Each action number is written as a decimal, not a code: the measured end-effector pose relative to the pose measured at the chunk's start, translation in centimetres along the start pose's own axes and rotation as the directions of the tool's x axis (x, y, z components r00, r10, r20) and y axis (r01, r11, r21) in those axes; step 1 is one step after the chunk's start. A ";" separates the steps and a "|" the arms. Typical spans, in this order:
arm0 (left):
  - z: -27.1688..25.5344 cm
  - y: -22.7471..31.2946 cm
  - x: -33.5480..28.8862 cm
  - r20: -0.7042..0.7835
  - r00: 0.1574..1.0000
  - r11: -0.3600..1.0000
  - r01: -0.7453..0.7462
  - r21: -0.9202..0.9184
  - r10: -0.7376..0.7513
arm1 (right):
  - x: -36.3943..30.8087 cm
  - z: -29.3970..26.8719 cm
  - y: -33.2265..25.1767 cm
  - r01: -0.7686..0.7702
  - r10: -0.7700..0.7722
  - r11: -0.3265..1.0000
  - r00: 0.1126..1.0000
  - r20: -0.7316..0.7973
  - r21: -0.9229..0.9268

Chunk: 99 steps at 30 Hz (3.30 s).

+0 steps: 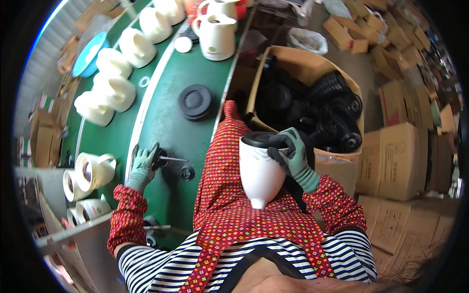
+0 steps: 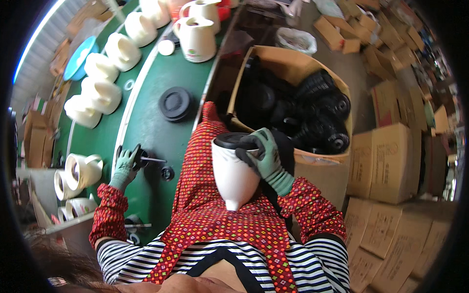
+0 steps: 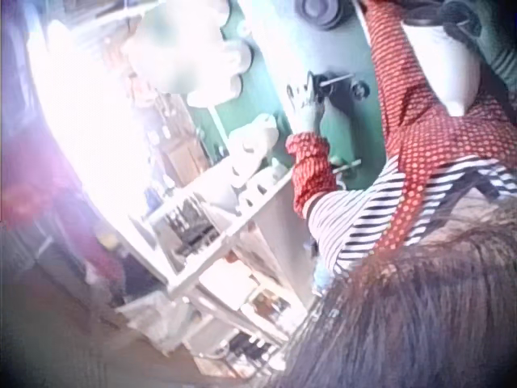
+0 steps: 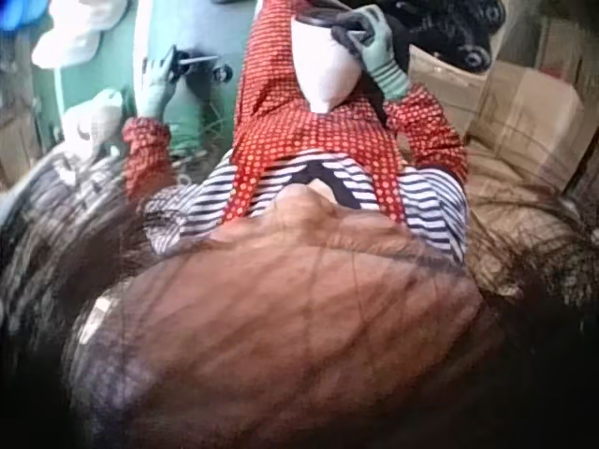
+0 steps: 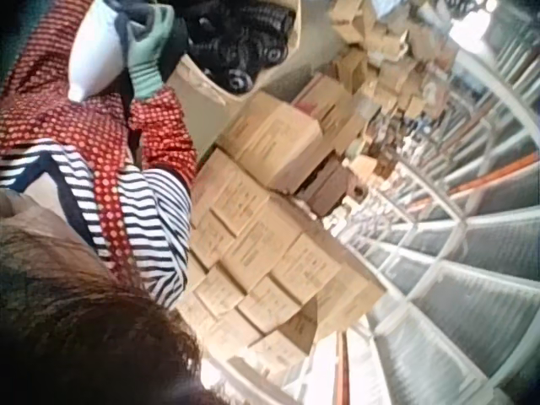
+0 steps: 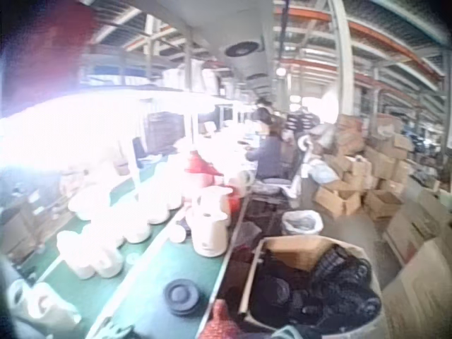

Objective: The person assembles white plastic pitchers by inserting black lids and internal components. They pick each pitcher from a conveyor belt, insert the parts, and place the finished unit back on the belt.

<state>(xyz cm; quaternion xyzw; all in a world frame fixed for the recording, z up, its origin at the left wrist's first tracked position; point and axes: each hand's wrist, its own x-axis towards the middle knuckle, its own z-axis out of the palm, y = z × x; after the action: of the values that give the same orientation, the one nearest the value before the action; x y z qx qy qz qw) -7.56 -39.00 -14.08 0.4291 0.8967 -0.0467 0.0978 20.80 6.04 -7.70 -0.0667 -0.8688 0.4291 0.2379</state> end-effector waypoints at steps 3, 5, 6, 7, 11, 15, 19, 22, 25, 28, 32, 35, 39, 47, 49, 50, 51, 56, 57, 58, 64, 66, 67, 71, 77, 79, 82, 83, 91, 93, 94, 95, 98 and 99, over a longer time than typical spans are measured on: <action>-1.6 1.6 -1.2 0.088 0.990 0.953 0.134 -0.272 -0.114 | -0.1 -2.5 -3.9 0.078 -0.075 0.987 0.997 0.022 -0.138; -4.4 4.5 -1.0 0.141 0.960 0.912 0.273 -0.306 -0.241 | -0.4 -2.6 -2.3 0.050 -0.048 0.998 0.997 0.055 -0.043; -3.0 4.0 -1.4 -0.110 0.986 0.894 0.061 -0.443 -0.122 | -0.4 -2.9 -1.5 0.033 -0.035 0.999 0.995 0.090 0.023; -4.0 4.7 -0.6 -0.034 0.975 0.773 0.152 -0.615 -0.220 | -0.1 -3.2 -0.3 0.017 -0.028 0.996 0.991 0.132 0.086; -13.6 11.9 3.0 0.021 0.974 0.641 0.166 -0.749 -0.228 | 6.2 -5.9 -3.1 0.170 -0.172 0.985 0.958 0.228 0.028; -20.7 18.6 8.9 0.014 0.997 0.660 0.060 -0.749 -0.074 | 14.1 -5.7 -6.7 0.488 -0.417 0.841 0.860 0.294 -0.232; -25.6 22.2 11.9 0.082 0.962 0.558 -0.079 -0.826 0.259 | 17.1 -3.6 -1.7 0.236 -0.184 0.961 0.933 0.311 -0.141; -27.6 23.5 14.9 0.070 0.898 0.686 -0.280 -0.672 0.435 | 16.4 -3.7 3.0 0.048 -0.046 0.999 0.924 0.380 0.005; -26.9 24.6 15.7 0.026 0.871 0.700 -0.376 -0.607 0.490 | 14.5 -4.2 4.2 0.005 -0.010 1.000 0.916 0.400 0.012; -25.6 25.7 16.2 0.112 0.911 0.680 -0.209 -0.703 0.396 | 11.9 -4.9 3.8 -0.018 0.026 0.999 0.942 0.335 -0.026; -24.4 25.7 17.0 0.086 0.890 0.567 -0.207 -0.797 0.447 | 9.4 -5.8 3.8 -0.043 0.057 0.998 0.945 0.323 -0.050; -26.4 27.4 16.0 0.018 0.854 0.383 -0.215 -0.898 0.521 | 8.9 -5.6 5.5 0.022 -0.049 0.996 0.942 0.331 0.086; -27.2 29.6 15.7 0.087 0.824 0.587 -0.321 -0.743 0.560 | 7.7 -2.0 10.1 0.052 -0.137 0.943 0.961 0.240 0.328; -25.0 28.1 14.1 0.009 0.894 0.688 -0.338 -0.642 0.448 | 7.2 -3.6 4.4 0.065 -0.083 0.995 0.964 0.254 0.078; -25.0 27.5 14.7 0.182 0.885 0.587 -0.119 -0.801 0.428 | 6.7 -3.4 3.5 0.068 -0.066 0.998 0.971 0.229 0.002; -24.5 27.2 14.7 0.187 0.897 0.596 -0.100 -0.797 0.401 | 6.6 -3.7 3.0 0.050 -0.041 0.998 0.971 0.237 -0.031; -24.9 27.1 15.1 0.264 0.869 0.580 -0.032 -0.814 0.418 | 6.5 -3.9 2.7 0.033 -0.016 0.997 0.969 0.245 -0.064; -24.5 26.5 17.0 0.319 0.820 0.574 -0.013 -0.819 0.475 | 6.1 -5.4 1.4 -0.012 0.055 0.984 0.970 0.238 -0.177; -24.6 26.5 17.6 0.390 0.796 0.621 0.023 -0.784 0.463 | 6.1 -5.5 1.1 -0.021 0.070 0.978 0.971 0.231 -0.208; -23.5 25.9 17.7 0.361 0.824 0.651 -0.012 -0.759 0.437 | 6.2 -5.6 0.6 -0.023 0.080 0.971 0.969 0.232 -0.239; -20.2 23.8 18.6 0.247 0.845 0.687 -0.180 -0.704 0.474 | 7.1 -5.9 -1.2 -0.015 0.146 0.921 0.940 0.308 -0.389; -22.6 23.5 18.2 0.376 0.811 0.778 -0.146 -0.612 0.448 | 7.6 -4.9 -0.5 0.048 0.044 0.933 0.969 0.244 -0.358; -21.9 23.1 17.5 0.170 0.874 0.736 -0.262 -0.624 0.454 | 7.9 -5.3 -1.0 -0.001 0.091 0.961 0.946 0.312 -0.278; -18.6 19.7 14.2 -0.099 0.984 0.619 -0.173 -0.766 0.151 | 6.0 -7.5 -3.2 0.195 -0.165 0.935 0.978 0.124 -0.296; -6.5 12.3 3.5 -0.145 0.888 0.616 0.177 -0.767 -0.436 | 0.5 -4.7 -2.0 0.135 -0.137 0.991 0.970 0.200 0.028; -1.1 9.9 1.1 -0.226 0.849 0.744 0.255 -0.617 -0.478 | 0.9 -2.8 -2.5 0.116 -0.119 0.993 0.989 0.085 0.036; 4.8 7.9 -0.8 -0.053 0.820 0.724 0.469 -0.506 -0.569 | 3.9 -1.7 -2.5 0.035 -0.031 0.990 0.999 -0.028 0.140; 4.9 8.0 -0.7 0.042 0.817 0.700 0.518 -0.491 -0.575 | 4.9 -1.7 -2.2 -0.020 0.042 0.978 0.994 -0.100 0.209; -11.0 14.3 -3.5 -0.347 0.933 0.049 -0.344 -0.938 -0.094 | 13.9 7.4 -1.8 -0.544 0.306 0.019 0.802 0.513 0.839; -11.0 13.3 -4.4 -0.522 0.853 0.513 -0.450 -0.731 0.003 | 15.8 12.6 -1.9 -0.654 0.227 -0.024 0.733 0.641 0.756; -9.7 13.1 -5.0 -0.422 0.892 0.257 -0.375 -0.891 -0.162 | 16.7 14.5 -2.9 -0.684 0.201 -0.015 0.713 0.672 0.730; -9.3 12.2 -5.3 -0.360 0.887 0.127 -0.337 -0.933 -0.290 | 17.5 16.1 -4.1 -0.707 0.176 -0.003 0.695 0.697 0.707; -7.5 8.3 -4.6 -0.150 0.760 -0.097 -0.269 -0.958 -0.632 | 18.8 19.3 -7.2 -0.598 0.315 0.244 0.793 0.521 0.763; -7.7 6.7 -3.4 -0.061 0.698 -0.214 -0.299 -0.930 -0.713 | 18.7 20.2 -7.2 -0.577 0.367 0.293 0.804 0.468 0.762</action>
<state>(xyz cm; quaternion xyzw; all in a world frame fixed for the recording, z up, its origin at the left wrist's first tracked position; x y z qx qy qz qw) -1.31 -36.12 -5.87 -0.0062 0.6268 0.7764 0.0653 -4.44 -6.88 -5.92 -0.1440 -0.4762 0.8674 0.0087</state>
